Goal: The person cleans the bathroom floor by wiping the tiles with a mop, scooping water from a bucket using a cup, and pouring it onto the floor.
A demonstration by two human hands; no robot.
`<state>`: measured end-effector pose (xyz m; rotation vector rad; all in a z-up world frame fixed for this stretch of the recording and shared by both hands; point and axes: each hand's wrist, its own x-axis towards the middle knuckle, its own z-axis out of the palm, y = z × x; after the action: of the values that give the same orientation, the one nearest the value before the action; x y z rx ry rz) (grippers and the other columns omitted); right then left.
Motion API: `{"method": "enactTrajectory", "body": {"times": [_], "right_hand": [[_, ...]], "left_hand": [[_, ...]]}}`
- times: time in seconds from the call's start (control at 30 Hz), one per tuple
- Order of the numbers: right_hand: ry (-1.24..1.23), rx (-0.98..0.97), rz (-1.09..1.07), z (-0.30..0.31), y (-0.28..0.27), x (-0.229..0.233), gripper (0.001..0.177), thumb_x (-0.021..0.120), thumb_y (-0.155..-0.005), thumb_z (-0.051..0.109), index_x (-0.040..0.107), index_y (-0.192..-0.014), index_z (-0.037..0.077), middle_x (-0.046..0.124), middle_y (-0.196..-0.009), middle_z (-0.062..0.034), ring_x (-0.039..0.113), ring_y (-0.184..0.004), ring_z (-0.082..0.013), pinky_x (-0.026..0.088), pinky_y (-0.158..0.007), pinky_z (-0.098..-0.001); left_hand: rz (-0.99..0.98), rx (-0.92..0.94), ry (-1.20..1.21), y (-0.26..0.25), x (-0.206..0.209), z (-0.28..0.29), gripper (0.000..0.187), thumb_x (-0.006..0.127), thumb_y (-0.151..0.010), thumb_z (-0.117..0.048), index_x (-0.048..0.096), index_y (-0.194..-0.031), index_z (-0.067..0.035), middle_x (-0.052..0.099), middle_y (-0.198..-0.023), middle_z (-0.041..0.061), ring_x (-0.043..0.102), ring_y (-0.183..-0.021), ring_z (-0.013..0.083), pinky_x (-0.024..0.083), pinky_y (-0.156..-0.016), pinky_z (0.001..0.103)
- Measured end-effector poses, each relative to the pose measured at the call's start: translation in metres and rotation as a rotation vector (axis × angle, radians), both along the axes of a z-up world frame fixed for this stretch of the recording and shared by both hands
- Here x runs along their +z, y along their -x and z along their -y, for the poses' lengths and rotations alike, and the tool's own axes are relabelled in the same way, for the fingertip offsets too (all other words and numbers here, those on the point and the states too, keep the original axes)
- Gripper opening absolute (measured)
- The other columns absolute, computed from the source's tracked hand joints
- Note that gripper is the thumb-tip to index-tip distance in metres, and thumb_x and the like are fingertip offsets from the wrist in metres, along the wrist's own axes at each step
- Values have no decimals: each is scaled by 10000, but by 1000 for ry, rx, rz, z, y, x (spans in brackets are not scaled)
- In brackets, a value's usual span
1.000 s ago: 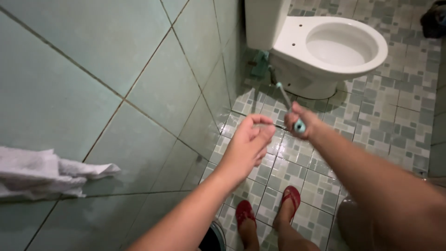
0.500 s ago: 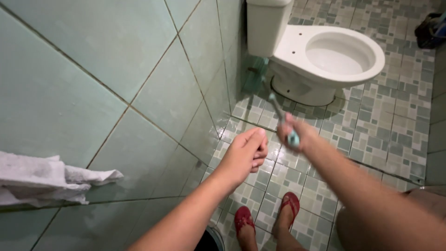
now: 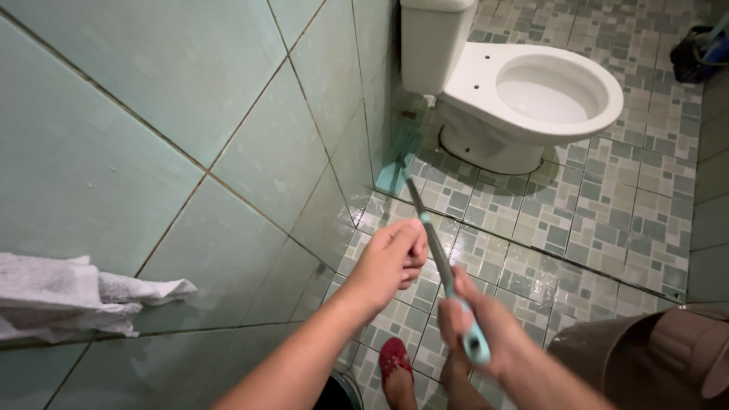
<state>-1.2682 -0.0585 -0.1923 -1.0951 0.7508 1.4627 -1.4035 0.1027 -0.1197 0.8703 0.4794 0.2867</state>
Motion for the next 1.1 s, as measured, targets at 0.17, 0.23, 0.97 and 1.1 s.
{"method": "enactTrajectory", "body": {"times": [0.17, 0.23, 0.97, 1.1], "right_hand": [[-304, 16, -75, -107, -135, -108, 365, 558, -1036, 415, 436, -818, 148, 431, -578, 35, 438, -428, -93, 369, -329, -242], [-256, 34, -84, -135, -187, -131, 385, 558, -1026, 452, 433, -841, 138, 438, -582, 39, 448, -442, -63, 392, -351, -220], [-126, 142, 222, -81, -151, -103, 351, 625, -982, 228, 631, -1254, 448, 574, -807, -4, 532, -547, -77, 462, -421, -205], [25, 120, 259, -7, -126, -87, 230, 650, -966, 291, 662, -1176, 385, 571, -770, -2, 530, -546, -74, 439, -422, -201]], "left_hand": [[34, -30, -22, 5, 6, 2, 413, 412, -1092, -399, 419, -773, -137, 388, -637, -39, 309, -509, 53, 226, -446, 225], [5, -23, -35, 8, 3, 6, 422, 414, -1094, -409, 417, -773, -136, 383, -645, -44, 307, -517, 51, 221, -450, 226], [2, 35, -342, -4, 7, 26, 365, 534, -1003, -187, 595, -1335, -50, 635, -1364, 91, 551, -1307, 177, 416, -1125, 340], [33, 14, -326, -8, 4, 31, 373, 527, -1008, -193, 586, -1351, -61, 625, -1372, 89, 547, -1320, 175, 410, -1134, 341]]}}
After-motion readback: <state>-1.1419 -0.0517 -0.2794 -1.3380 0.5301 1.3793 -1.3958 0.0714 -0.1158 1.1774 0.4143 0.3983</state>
